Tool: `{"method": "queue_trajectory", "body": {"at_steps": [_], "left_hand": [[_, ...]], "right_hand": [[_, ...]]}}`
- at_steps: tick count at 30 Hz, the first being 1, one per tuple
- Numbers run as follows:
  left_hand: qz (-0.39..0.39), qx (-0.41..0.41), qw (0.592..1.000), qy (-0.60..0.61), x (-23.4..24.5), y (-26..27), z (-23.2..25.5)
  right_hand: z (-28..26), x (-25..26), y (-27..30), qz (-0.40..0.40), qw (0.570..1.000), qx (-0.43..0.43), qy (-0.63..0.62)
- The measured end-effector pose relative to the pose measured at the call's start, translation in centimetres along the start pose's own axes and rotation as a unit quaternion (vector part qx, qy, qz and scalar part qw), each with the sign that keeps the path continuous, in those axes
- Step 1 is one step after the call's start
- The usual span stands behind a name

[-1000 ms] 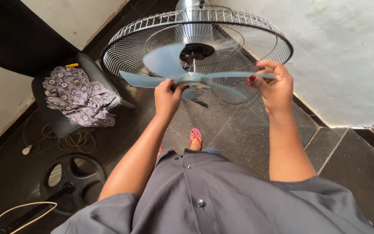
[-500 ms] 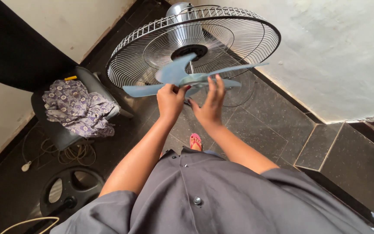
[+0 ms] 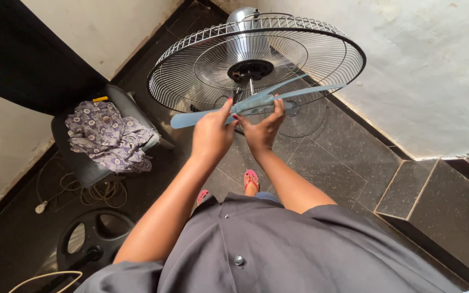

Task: The person wipes a detached fan blade with a cloth, then reattaches it to a standing fan and secures it with a nut. The person uses a cloth to clean the blade and hands to mount and tighten the blade onto the fan.

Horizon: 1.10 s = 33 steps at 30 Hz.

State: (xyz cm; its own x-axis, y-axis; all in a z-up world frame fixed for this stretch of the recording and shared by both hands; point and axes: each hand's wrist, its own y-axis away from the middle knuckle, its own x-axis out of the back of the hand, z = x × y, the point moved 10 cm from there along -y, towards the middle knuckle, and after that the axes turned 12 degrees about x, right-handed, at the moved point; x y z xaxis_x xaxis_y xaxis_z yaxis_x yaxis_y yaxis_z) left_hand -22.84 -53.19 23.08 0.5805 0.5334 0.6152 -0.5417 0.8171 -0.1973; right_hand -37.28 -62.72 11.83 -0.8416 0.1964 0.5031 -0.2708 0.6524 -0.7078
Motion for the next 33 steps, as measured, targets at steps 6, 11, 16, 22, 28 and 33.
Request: {"method": "queue_trajectory", "body": {"at_steps": [6,11,16,22,28,33], "left_hand": [[0.086,-0.174,0.972,0.13,16.6,-1.2,3.9],[0.133,-0.036,0.974,0.182,19.7,-14.0,-1.2],[-0.082,-0.071,0.991,0.079,6.2,-20.6,-2.2],[-0.357,0.001,0.931,0.069,-5.7,-20.0,-4.7],[-0.462,0.005,0.887,-0.028,-8.8,-18.2,-5.3],[-0.491,-0.029,0.866,0.093,-10.0,-17.5,-3.6]], "right_hand": [[0.5,-0.3,0.9,0.026,0.999,-0.032,-0.033],[2.4,-0.7,1.7,-0.003,0.998,-0.06,-0.036],[3.7,-0.6,2.3,-0.016,0.999,-0.036,-0.016],[6.8,-2.5,4.7,-0.168,0.966,-0.194,-0.028],[6.2,-0.2,3.3,-0.09,0.981,-0.16,-0.066],[6.0,-0.2,2.9,-0.058,0.949,-0.19,-0.243]]}}
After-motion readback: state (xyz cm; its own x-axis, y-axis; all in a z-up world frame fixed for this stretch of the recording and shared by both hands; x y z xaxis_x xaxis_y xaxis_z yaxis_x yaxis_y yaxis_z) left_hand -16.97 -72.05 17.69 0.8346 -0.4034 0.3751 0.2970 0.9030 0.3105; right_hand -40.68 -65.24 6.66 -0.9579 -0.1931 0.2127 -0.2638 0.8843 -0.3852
